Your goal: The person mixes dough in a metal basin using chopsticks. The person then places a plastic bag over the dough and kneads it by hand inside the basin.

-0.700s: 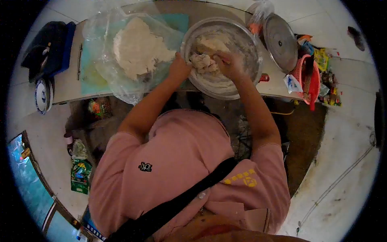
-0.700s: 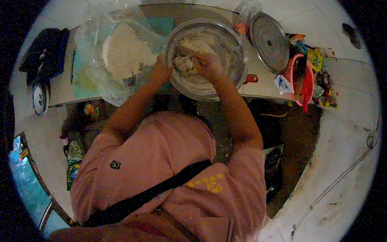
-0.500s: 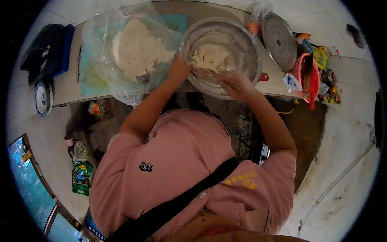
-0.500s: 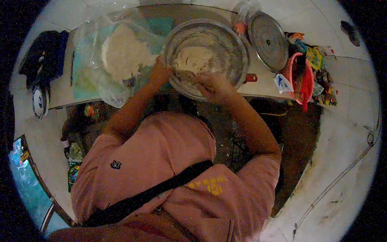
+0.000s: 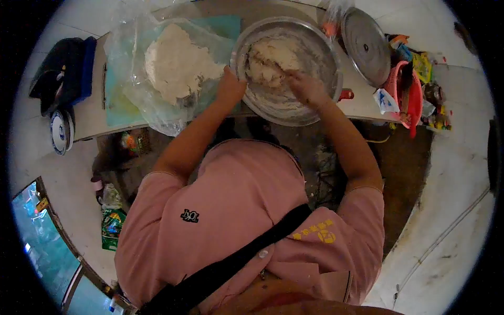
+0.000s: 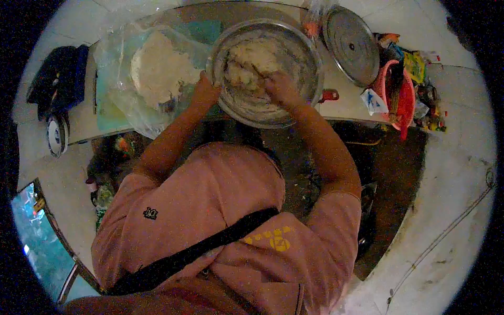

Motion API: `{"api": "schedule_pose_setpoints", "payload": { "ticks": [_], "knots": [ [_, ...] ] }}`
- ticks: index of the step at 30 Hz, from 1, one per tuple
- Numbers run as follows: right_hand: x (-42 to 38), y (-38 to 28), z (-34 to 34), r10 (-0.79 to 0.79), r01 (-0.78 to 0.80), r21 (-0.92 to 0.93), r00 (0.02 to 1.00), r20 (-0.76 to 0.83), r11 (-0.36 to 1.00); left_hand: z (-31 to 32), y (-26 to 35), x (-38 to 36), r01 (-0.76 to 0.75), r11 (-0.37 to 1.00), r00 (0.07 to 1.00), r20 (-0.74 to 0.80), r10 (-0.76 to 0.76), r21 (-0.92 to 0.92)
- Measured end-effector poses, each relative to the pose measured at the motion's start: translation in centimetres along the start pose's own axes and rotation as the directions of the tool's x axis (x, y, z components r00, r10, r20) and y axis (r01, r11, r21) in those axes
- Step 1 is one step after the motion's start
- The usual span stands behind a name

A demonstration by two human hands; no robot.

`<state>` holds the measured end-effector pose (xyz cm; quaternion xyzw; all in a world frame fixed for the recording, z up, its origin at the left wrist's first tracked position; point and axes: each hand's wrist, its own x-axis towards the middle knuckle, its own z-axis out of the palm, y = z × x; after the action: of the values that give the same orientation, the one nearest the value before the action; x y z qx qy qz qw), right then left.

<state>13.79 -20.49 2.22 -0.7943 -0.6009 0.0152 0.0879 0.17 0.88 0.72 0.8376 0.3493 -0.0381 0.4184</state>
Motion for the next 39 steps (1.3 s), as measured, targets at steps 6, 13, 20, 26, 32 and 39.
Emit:
{"api": "schedule_pose_setpoints", "payload": {
  "ticks": [6,13,20,26,32,39],
  "knots": [
    [0.6,2.4,-4.1,0.296,-0.227,0.288,0.928,-0.225,0.931,2.0,-1.7,1.2,-0.081,0.987,0.994,-0.079,0.071,-0.138],
    [-0.5,7.0,-3.9,0.645,-0.527,0.551,0.764,-0.027,0.647,2.4,-1.5,0.4,-0.103,0.993,0.971,-0.223,0.089,-0.051],
    [-3.2,9.4,-7.9,0.678,-0.713,0.576,0.653,0.338,0.399,2.1,-1.4,0.5,-0.079,0.983,0.983,-0.176,0.050,-0.166],
    [-7.4,6.5,-10.3,0.523,-0.675,0.734,0.653,0.547,0.076,2.8,-2.2,0.7,-0.205,0.972,0.947,-0.276,0.167,-0.114],
    [-8.8,1.4,-9.5,0.579,-0.632,0.773,0.652,0.490,0.057,3.2,-2.6,1.5,-0.150,0.985,0.973,-0.162,0.162,0.083],
    [-7.7,-6.1,-15.5,0.801,-0.502,0.855,0.561,0.207,0.131,1.6,-0.4,0.2,-0.009,1.000,0.998,-0.067,0.009,0.005]
  ]
}}
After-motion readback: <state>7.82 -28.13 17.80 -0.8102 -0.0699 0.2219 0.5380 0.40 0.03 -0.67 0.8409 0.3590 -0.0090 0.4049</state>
